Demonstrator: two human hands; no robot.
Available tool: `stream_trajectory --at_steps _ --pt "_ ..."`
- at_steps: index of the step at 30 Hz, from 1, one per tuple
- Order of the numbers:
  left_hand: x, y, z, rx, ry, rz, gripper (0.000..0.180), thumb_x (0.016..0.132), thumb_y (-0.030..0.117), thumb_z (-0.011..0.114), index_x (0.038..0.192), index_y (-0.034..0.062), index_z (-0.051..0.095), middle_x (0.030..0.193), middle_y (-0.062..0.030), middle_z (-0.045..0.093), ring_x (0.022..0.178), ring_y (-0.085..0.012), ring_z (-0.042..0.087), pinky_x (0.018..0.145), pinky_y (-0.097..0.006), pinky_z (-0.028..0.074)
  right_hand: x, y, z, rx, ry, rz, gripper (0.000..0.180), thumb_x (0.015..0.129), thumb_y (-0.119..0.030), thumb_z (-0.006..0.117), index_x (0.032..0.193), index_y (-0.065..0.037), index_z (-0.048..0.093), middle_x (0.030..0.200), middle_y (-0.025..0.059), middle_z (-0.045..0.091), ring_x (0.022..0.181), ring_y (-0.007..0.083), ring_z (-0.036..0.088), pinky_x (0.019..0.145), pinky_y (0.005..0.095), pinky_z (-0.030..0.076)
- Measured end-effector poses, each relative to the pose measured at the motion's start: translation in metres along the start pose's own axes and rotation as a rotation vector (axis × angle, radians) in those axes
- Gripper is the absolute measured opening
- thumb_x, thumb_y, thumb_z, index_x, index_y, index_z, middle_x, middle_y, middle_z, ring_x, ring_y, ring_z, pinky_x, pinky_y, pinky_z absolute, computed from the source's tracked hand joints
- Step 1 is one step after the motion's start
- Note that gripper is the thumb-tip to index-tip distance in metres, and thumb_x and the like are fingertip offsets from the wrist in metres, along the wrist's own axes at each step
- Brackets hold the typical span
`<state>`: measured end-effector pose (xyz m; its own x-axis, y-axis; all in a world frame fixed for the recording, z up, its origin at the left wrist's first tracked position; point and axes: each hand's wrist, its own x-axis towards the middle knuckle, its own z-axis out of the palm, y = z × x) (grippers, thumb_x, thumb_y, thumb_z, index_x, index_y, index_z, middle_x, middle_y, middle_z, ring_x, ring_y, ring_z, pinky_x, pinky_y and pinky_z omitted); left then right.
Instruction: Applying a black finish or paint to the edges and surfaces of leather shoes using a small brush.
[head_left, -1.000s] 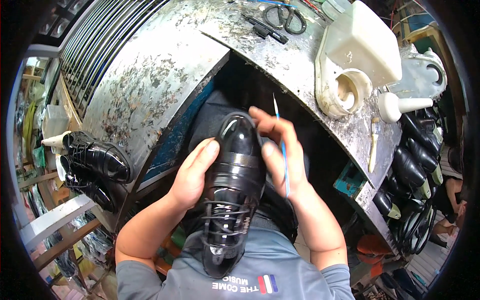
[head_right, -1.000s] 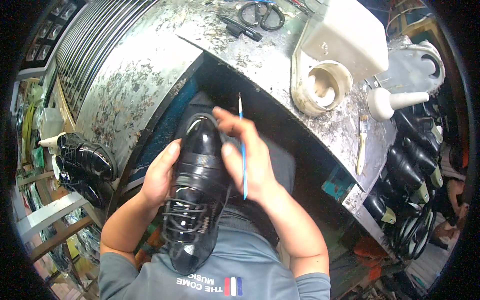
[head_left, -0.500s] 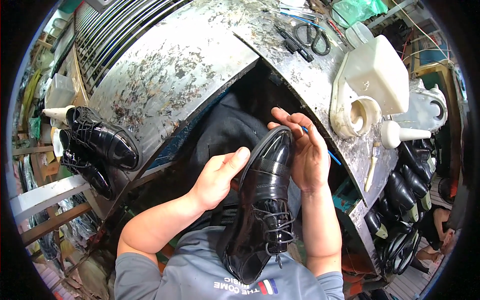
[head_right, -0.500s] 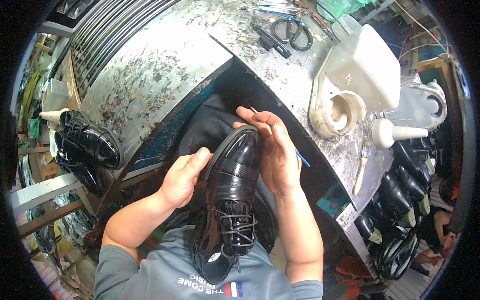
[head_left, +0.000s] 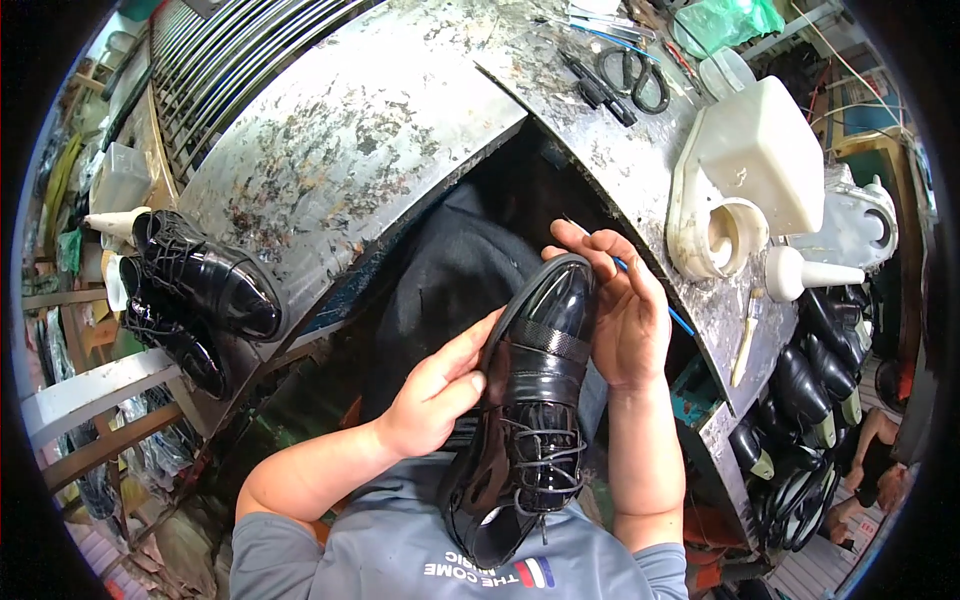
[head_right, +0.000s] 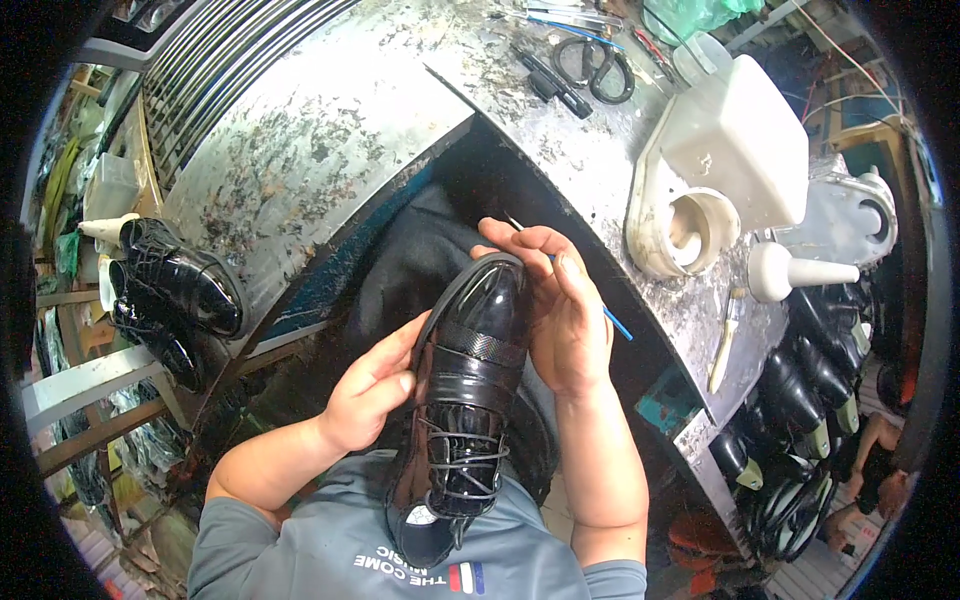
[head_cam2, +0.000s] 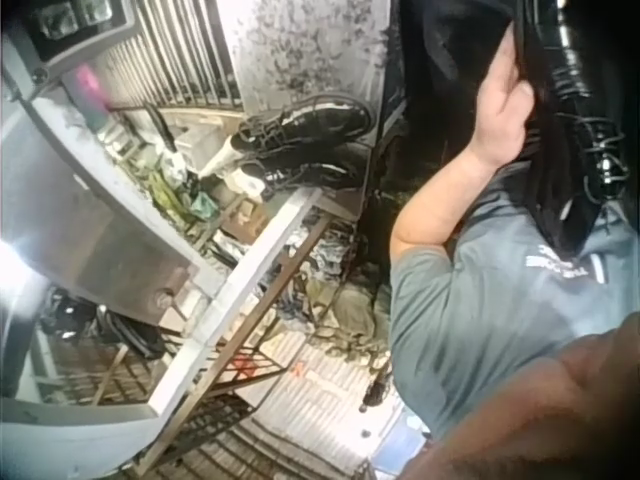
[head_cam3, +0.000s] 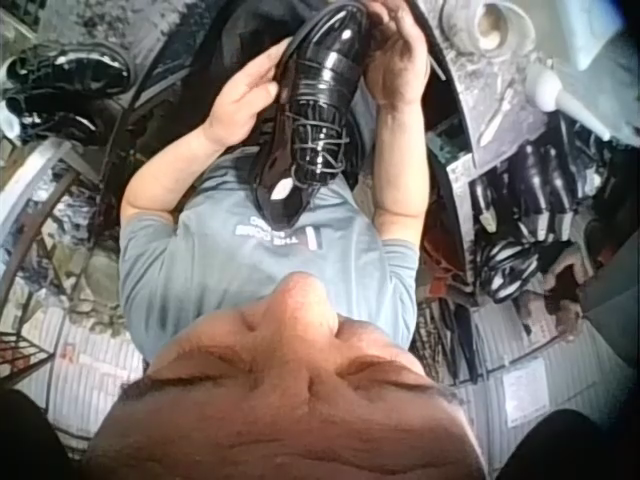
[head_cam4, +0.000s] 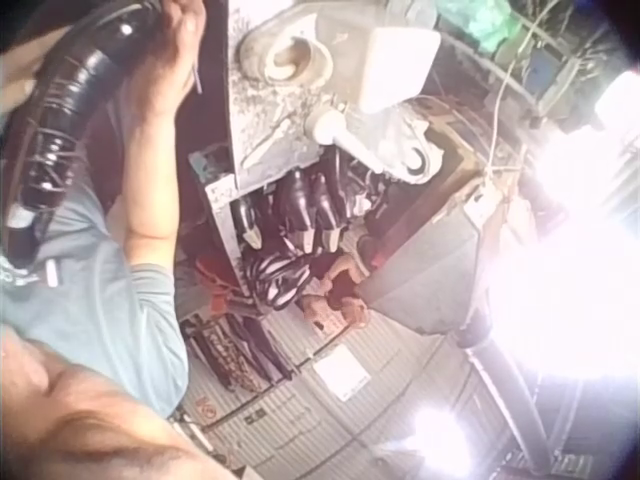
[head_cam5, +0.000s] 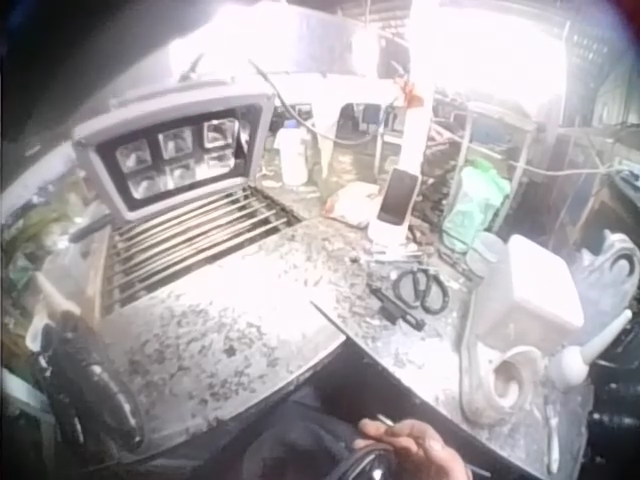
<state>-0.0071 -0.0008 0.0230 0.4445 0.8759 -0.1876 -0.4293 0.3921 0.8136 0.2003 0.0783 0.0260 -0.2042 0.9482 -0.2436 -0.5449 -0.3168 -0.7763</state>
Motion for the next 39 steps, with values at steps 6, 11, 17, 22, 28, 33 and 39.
stream_trajectory --at_steps 6,11,17,22,28,33,39 --pt "-0.060 -0.017 -0.007 -0.089 -0.047 -0.210 0.087 0.094 0.033 0.055 0.157 -0.0069 0.011 0.162 -0.0152 0.028 0.150 -0.0234 0.026 0.123 -0.037 0.018 -0.001 -0.003 -0.003 0.085 -0.052 -0.033 0.049 0.101 -0.046 0.048 0.130 -0.007 0.054 0.140 0.0235 0.055 0.124 0.0336 0.057 0.108 0.0445 0.044" --pt "-0.091 -0.011 -0.001 -0.030 -0.030 -0.169 0.104 0.091 0.048 0.066 0.159 -0.0036 0.006 0.161 -0.0151 0.025 0.149 -0.0238 0.026 0.122 -0.037 0.018 0.007 0.025 -0.025 0.089 0.148 0.059 0.047 0.100 -0.044 0.055 0.127 -0.005 0.056 0.137 0.0199 0.060 0.124 0.0323 0.057 0.108 0.0437 0.043" --pt "-0.091 0.023 0.021 -0.178 0.320 -0.326 0.086 0.083 0.004 0.065 0.158 0.0027 0.023 0.149 -0.0154 0.046 0.133 -0.0254 0.050 0.113 -0.039 0.040 0.012 0.034 -0.011 0.028 0.082 -0.042 0.057 0.100 -0.045 0.055 0.139 -0.004 0.048 0.146 0.0194 0.053 0.127 0.0299 0.056 0.109 0.0418 0.041" --pt "-0.079 0.050 0.003 0.142 0.427 0.055 0.065 0.084 0.008 0.057 0.146 0.0020 0.039 0.133 -0.0155 0.058 0.117 -0.0274 0.061 0.100 -0.041 0.051 -0.039 0.041 -0.038 -0.056 0.037 0.047 0.044 0.104 -0.037 0.053 0.134 -0.006 0.050 0.139 0.0133 0.057 0.125 0.0261 0.058 0.104 0.0403 0.046" --pt "0.038 0.118 -0.038 0.048 0.565 0.191 0.052 0.082 0.010 0.054 0.134 0.0015 0.052 0.111 -0.0116 0.065 0.100 -0.0214 0.064 0.088 -0.036 0.054 -0.117 0.091 -0.100 -1.082 0.199 -0.042 0.039 0.095 -0.030 0.065 0.124 -0.004 0.058 0.118 0.0154 0.069 0.105 0.0344 0.067 0.093 0.0429 0.052" --pt "0.202 0.162 -0.088 0.353 0.534 0.401 0.042 0.083 0.014 0.057 0.122 -0.0007 0.057 0.099 -0.0065 0.062 0.087 -0.0152 0.058 0.081 -0.029 0.046 -0.144 0.105 -0.132 -1.474 0.226 -0.156 0.048 0.082 -0.029 0.074 0.121 -0.005 0.061 0.131 0.0161 0.063 0.124 0.0356 0.056 0.107 0.0484 0.040" --pt "0.377 0.222 -0.114 0.408 0.532 0.467 0.028 0.081 0.015 0.059 0.103 -0.0020 0.066 0.090 -0.0048 0.063 0.084 -0.0152 0.056 0.080 -0.030 0.044 -0.160 0.112 -0.151 -1.615 0.364 -0.122 0.047 0.088 -0.034 0.069 0.123 -0.004 0.060 0.130 0.0153 0.063 0.122 0.0360 0.057 0.105 0.0490 0.043"
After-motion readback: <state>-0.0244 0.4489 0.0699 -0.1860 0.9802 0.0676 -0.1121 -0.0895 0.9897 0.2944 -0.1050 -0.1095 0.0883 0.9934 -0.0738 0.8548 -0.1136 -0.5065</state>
